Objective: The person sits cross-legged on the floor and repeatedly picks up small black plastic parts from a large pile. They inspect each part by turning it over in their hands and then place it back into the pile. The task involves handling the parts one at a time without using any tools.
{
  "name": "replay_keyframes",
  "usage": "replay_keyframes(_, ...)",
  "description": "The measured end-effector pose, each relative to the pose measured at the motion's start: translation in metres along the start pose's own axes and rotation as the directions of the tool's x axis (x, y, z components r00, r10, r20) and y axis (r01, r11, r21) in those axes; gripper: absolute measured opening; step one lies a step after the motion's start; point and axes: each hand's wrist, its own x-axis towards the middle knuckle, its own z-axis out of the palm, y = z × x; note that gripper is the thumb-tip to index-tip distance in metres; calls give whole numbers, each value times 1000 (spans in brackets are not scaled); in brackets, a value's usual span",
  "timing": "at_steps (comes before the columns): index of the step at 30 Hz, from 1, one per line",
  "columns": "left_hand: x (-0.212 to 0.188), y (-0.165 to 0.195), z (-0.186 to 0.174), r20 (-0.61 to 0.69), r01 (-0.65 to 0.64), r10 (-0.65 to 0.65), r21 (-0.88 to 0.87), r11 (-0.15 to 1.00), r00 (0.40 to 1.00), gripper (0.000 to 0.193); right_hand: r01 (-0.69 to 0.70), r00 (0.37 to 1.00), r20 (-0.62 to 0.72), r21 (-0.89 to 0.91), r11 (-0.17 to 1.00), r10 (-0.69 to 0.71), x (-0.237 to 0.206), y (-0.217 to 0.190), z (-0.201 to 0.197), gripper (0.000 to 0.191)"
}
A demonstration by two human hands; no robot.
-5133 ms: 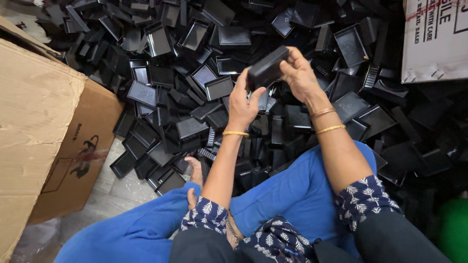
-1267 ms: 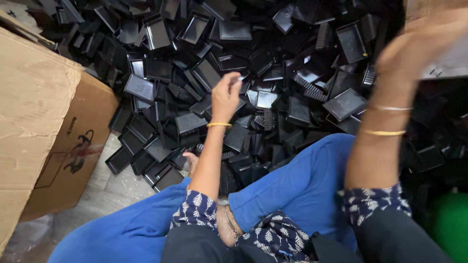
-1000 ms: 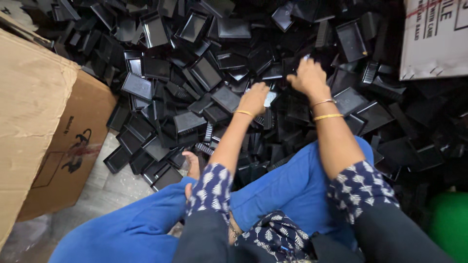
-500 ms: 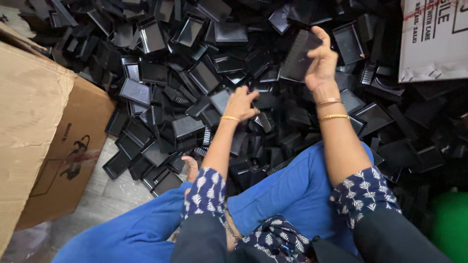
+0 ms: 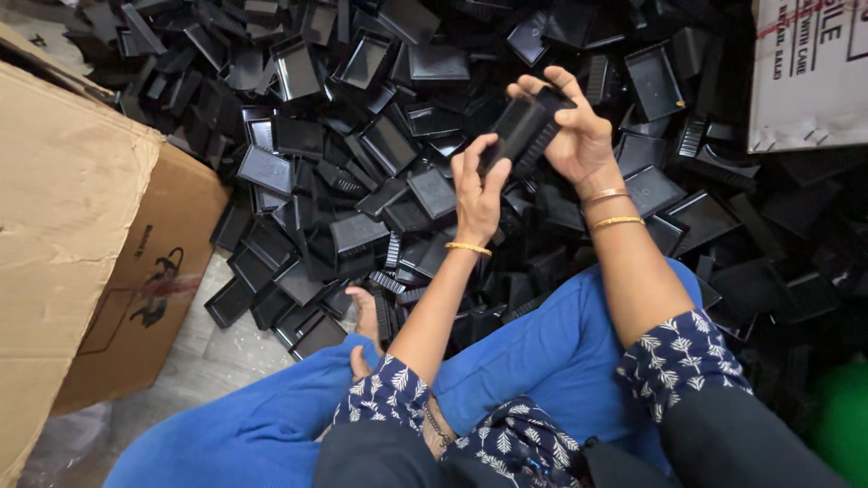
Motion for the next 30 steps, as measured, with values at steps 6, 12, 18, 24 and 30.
replay_keyframes(6, 0, 19, -6, 52, -71, 64, 146, 987, 997, 47, 42, 997, 68, -181, 983, -30, 3, 1, 18, 71)
replay_keyframes(12, 1, 29, -10, 101, -195, 175, 254, 947, 979, 47, 33, 993, 117, -112, 993, -20, 3, -2, 26, 73)
replay_keyframes(18, 4, 39, -11, 70, -140, 125, 298, 944, 990, 46, 70, 992, 115, -187, 980, -49, 1, -1, 21, 70)
replay_keyframes(24, -1, 45, -6, 163, -283, 241, 329, 901, 957, 71, 148, 988, 53, -51, 988, -145, 0, 13, 17, 67)
replay_keyframes(30, 16, 37, -9, -10, -272, 289, 315, 910, 957, 44, 21, 986, -165, -103, 994, -38, 4, 15, 23, 61)
